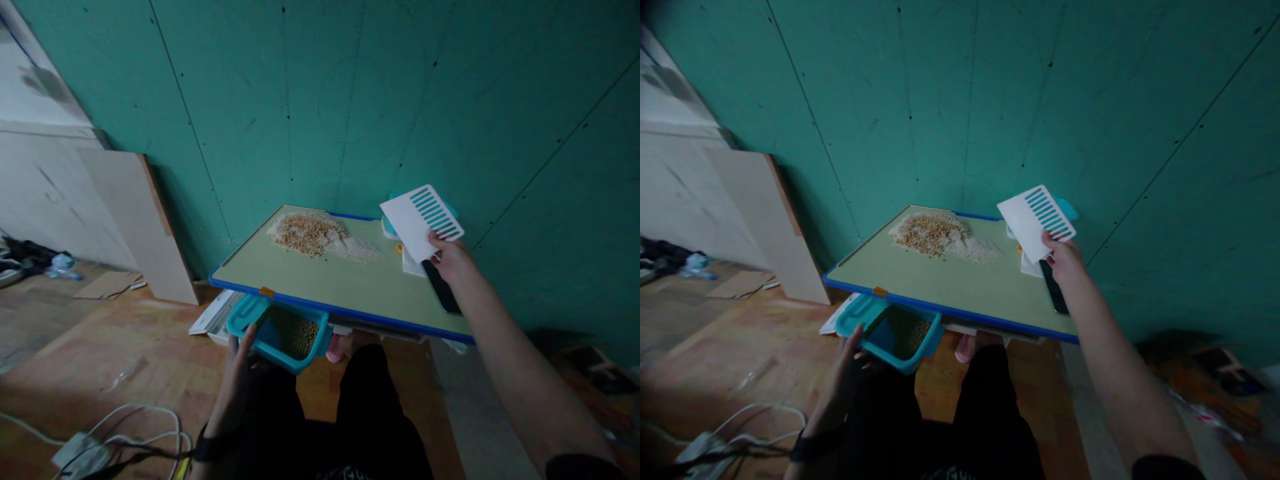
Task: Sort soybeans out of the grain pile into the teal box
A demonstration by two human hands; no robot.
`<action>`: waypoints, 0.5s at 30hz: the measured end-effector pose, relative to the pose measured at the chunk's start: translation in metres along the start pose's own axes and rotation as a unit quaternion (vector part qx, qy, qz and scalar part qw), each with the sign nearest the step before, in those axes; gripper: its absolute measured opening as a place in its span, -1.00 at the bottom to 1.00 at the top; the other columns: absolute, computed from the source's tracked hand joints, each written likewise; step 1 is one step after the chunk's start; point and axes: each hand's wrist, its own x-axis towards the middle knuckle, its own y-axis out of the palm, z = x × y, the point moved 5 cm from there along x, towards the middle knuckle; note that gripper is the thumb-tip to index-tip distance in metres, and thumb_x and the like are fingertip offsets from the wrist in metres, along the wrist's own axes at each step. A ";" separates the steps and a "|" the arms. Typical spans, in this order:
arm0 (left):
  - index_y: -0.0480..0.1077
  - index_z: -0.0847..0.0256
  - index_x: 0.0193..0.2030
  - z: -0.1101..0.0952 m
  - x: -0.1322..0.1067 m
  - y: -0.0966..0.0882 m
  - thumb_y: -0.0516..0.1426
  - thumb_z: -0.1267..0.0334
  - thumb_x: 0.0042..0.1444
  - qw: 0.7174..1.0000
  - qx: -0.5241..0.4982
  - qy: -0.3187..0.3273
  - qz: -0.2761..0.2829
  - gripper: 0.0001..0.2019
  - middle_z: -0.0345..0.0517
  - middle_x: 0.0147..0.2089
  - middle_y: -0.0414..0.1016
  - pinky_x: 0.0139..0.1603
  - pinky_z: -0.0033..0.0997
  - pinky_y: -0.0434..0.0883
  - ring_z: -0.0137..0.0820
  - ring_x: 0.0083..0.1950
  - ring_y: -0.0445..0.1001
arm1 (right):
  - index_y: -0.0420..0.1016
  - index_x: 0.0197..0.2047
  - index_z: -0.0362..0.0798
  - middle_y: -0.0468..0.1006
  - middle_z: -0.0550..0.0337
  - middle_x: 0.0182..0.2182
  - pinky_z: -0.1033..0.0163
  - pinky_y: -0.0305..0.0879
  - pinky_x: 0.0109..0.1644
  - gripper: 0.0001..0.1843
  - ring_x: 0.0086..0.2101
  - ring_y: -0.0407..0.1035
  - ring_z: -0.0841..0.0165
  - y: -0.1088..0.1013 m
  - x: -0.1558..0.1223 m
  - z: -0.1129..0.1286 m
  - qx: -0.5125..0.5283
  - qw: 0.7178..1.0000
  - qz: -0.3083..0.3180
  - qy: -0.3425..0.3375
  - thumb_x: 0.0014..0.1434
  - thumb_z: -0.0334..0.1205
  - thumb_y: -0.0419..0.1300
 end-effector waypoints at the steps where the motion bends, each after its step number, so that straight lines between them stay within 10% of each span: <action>1: 0.30 -0.04 0.56 0.000 0.001 0.000 0.39 -0.24 0.32 1.000 -0.002 0.000 0.001 -0.21 0.03 0.08 0.66 -0.22 -0.34 0.68 -0.15 -0.10 0.74 | 0.53 -0.26 0.04 0.66 0.37 -0.35 0.35 0.16 -0.44 -0.72 -0.44 0.45 0.43 -0.010 0.006 -0.003 0.003 1.000 -0.010 0.016 0.04 -0.32 0.53; 8: 0.37 0.02 0.50 0.000 0.004 -0.002 0.46 -0.36 0.18 1.000 -0.009 -0.006 0.008 -0.10 -0.08 -0.23 0.63 -0.33 -0.31 0.59 -0.16 -0.28 0.67 | 0.56 -0.23 0.05 0.71 0.30 -0.32 0.29 0.39 -0.38 -0.68 -0.36 0.56 0.33 -0.025 0.027 -0.015 0.005 1.000 -0.008 -0.006 0.04 -0.34 0.58; 15: 0.35 0.04 0.44 0.009 0.011 -0.006 0.51 -0.41 0.06 1.000 -0.021 -0.001 -0.009 -0.03 -0.33 -0.32 0.47 -0.37 -0.41 0.51 -0.35 -0.43 0.52 | 0.71 -0.15 0.03 0.85 0.16 -0.19 0.00 0.67 -0.03 -0.57 -0.12 0.74 0.06 0.080 -0.020 -0.027 0.000 0.972 0.197 -0.130 -0.04 -0.06 0.70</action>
